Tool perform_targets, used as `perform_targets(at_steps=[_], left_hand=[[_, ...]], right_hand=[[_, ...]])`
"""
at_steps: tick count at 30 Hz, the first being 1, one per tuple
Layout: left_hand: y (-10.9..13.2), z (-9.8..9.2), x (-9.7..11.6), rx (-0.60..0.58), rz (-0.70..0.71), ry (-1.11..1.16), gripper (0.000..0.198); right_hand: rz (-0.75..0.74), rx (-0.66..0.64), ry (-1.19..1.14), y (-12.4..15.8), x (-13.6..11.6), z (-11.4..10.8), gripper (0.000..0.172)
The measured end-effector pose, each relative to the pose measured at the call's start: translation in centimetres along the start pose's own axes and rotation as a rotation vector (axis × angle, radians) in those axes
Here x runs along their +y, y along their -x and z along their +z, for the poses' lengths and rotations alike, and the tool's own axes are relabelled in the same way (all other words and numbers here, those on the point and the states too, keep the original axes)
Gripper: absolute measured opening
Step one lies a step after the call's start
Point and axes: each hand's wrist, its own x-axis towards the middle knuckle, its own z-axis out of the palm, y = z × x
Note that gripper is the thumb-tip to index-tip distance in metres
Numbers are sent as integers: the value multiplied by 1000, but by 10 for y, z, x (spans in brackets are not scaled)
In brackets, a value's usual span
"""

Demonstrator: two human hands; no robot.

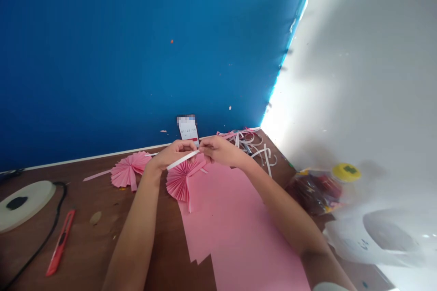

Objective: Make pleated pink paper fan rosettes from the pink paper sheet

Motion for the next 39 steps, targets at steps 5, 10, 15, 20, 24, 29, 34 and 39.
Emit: perform_targets(at_steps=[5, 10, 15, 20, 24, 29, 34, 39], left_hand=[[-4, 0, -11, -13, 104, 203, 25], [-8, 4, -18, 2, 152, 295, 26], [-9, 2, -19, -20, 172, 294, 24], [-9, -1, -21, -52, 198, 287, 21], [-7, -2, -19, -39, 170, 265, 22], [-4, -2, -12, -18, 74, 224, 24], [1, -5, -12, -122, 42, 255, 26], [4, -10, -15, -299, -36, 237, 31]], right_hand=[[84, -82, -449, -5, 5, 2, 24], [107, -117, -719, -9, 9, 6, 24], [89, -115, -750, -11, 11, 6, 28], [81, -99, -713, -9, 11, 3, 38], [77, -38, -532, -8, 11, 4, 33], [100, 47, -330, -8, 10, 2, 29], [98, -120, -253, -2, -3, -5, 33], [156, -242, -26, 3, -7, -7, 37]])
